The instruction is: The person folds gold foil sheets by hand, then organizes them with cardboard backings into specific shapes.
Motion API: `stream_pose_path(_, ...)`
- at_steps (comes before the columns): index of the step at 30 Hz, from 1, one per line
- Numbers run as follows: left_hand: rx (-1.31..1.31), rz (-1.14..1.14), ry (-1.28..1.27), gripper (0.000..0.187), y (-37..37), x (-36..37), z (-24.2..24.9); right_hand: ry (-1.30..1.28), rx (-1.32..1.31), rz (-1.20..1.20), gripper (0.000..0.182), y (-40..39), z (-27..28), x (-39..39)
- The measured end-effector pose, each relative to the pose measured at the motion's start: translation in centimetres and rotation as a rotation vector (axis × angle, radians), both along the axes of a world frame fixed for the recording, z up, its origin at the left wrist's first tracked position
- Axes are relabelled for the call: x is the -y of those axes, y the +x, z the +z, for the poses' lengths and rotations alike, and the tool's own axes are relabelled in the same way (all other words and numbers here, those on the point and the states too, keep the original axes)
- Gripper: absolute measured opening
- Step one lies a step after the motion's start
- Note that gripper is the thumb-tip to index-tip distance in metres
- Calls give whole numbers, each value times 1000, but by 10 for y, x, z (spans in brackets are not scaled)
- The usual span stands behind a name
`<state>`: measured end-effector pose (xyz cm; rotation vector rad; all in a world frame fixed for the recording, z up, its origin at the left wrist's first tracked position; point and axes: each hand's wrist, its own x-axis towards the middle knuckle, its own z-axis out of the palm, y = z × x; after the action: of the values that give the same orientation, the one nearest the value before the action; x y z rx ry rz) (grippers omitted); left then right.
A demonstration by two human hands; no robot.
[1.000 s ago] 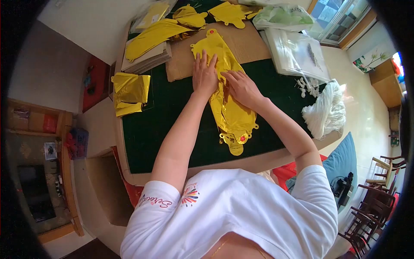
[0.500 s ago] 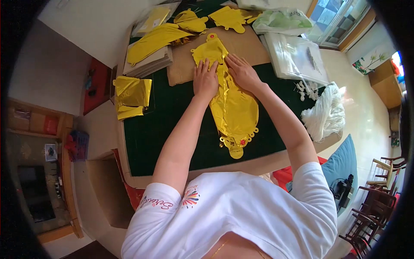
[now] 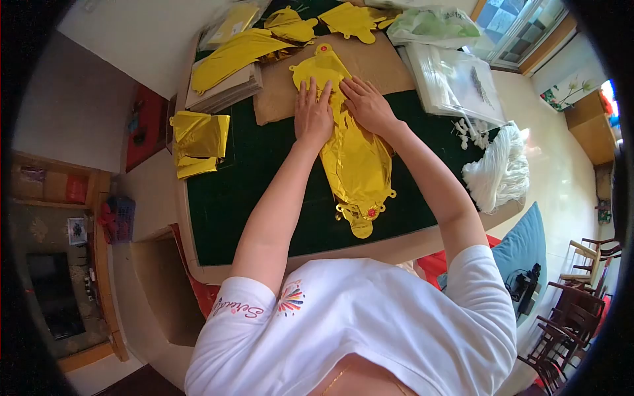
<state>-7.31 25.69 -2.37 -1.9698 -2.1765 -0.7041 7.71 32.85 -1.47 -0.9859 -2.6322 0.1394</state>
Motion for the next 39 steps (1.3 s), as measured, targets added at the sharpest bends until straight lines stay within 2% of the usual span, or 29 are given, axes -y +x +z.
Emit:
stream_pose_path(4, -58, 8, -114, 44, 0, 2, 5, 23, -8, -1, 47, -1, -2, -3)
stream_pose_path(6, 13, 5, -157, 43, 1, 1, 5, -7, 39, -3, 46, -1, 2, -6)
stream_pose_path(15, 36, 9, -124, 43, 1, 1, 5, -30, -128, -27, 44, -11, -9, -22)
stream_pose_path(18, 46, -4, -41, 44, 1, 0, 3, -56, -139, -13, 43, -13, -10, -21)
stream_pose_path(24, 1, -3, -126, 44, 0, 0, 4, -55, -91, -17, 44, -13, -6, -17)
stream_pose_path(28, -3, 7, -93, 43, 0, 1, 2, -49, -74, -14, 44, -13, -8, -17)
stream_pose_path(39, 6, 4, -125, 42, 0, 0, 1, 77, -166, 58, 31, -16, -9, -31)
